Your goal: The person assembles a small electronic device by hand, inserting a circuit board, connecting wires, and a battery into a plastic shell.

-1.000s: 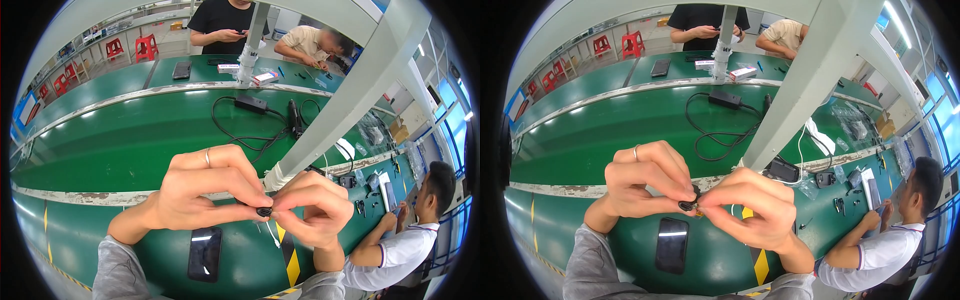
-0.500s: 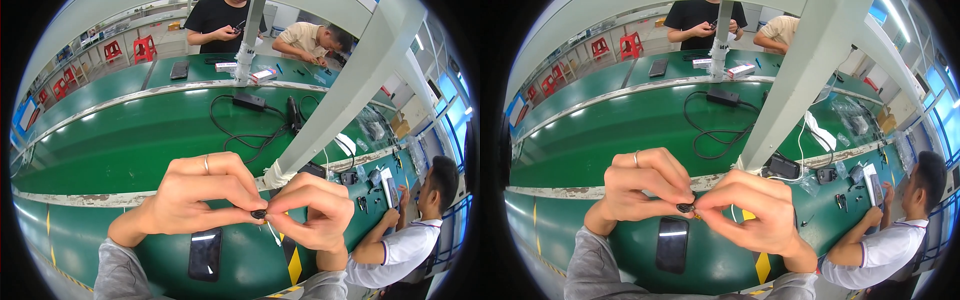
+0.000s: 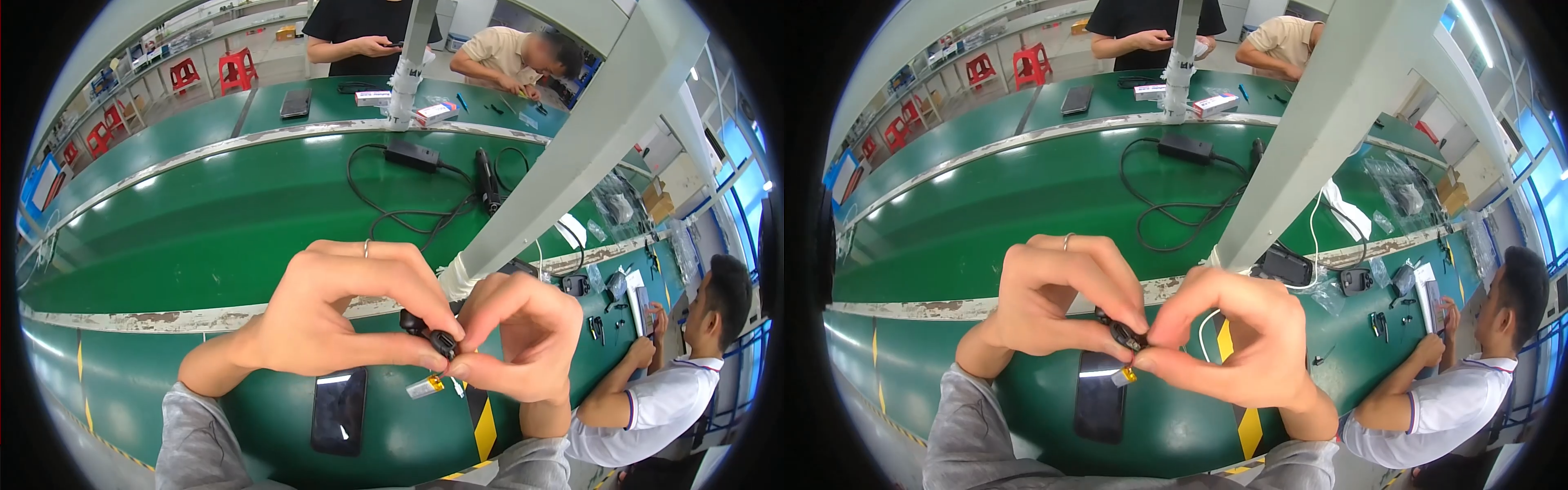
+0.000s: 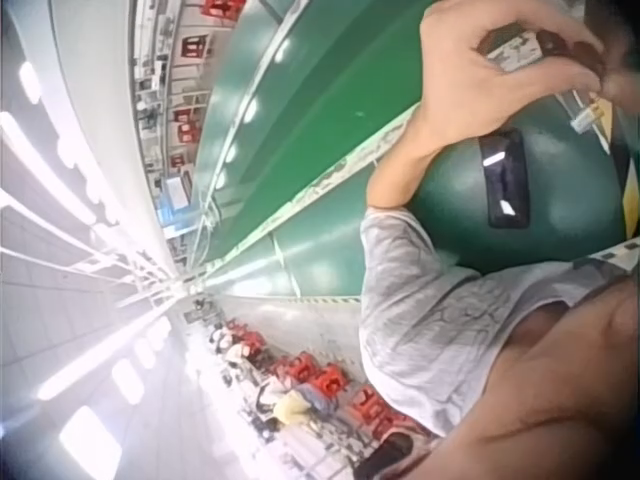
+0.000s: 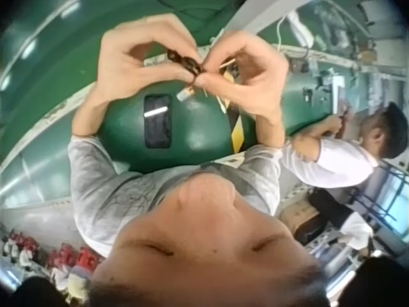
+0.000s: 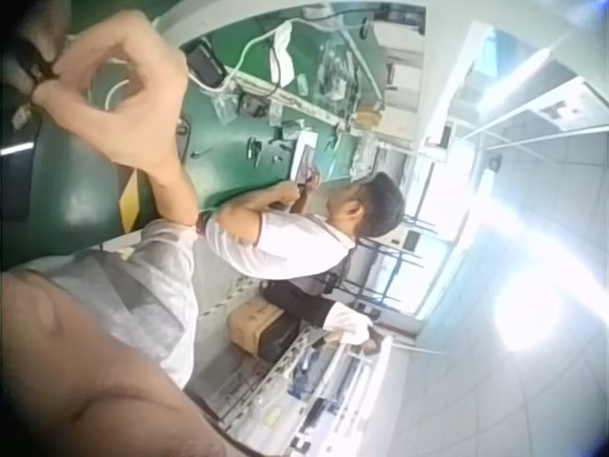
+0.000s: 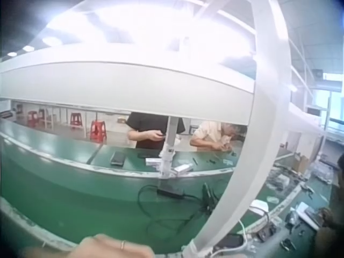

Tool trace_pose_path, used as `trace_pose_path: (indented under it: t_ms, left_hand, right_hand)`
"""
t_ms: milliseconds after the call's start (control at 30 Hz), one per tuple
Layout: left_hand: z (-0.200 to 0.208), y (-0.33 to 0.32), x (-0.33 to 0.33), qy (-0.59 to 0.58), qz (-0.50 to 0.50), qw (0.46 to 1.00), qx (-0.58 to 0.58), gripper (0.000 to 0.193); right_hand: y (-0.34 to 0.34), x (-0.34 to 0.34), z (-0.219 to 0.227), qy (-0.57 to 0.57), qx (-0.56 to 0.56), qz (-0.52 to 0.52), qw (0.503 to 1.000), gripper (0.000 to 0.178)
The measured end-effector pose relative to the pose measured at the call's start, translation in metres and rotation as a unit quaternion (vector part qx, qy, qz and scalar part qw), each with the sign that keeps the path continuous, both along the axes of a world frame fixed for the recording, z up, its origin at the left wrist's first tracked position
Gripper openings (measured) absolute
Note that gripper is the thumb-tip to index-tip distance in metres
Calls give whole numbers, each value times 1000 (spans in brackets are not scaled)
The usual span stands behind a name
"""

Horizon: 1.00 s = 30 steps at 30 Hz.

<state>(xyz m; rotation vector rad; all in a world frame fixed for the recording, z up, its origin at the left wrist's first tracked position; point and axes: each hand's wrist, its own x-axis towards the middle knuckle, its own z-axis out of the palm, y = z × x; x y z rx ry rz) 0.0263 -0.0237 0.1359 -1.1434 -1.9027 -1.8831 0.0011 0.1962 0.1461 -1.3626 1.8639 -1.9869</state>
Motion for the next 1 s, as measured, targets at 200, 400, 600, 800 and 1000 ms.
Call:
trace_pose_path:
  t_ms: [200, 400, 600, 800, 1000]
  left_hand:
    - [-4, -1, -4, -14, -15, 1000, 19, 28]
    - [-15, 3, -8, 23, 6, 1000, 21, 32]
    - [-9, 8, -2, -39, 19, 999, 29, 29]
    - [-2, 13, 11, -55, 108, 993, -12, 23]
    - [-6, 14, 16, -96, 118, 988, 5, 25]
  right_hand:
    - [-8, -2, -5, -57, -33, 30, 997, 33]
    - [-8, 0, -11, -34, -51, 16, 998, 26]
    - [-7, 3, -13, -66, -68, -34, 995, 20]
    - [-8, 3, -14, 13, -52, -81, 995, 20]
    - [-6, 11, -8, 31, 39, -85, 995, 25]
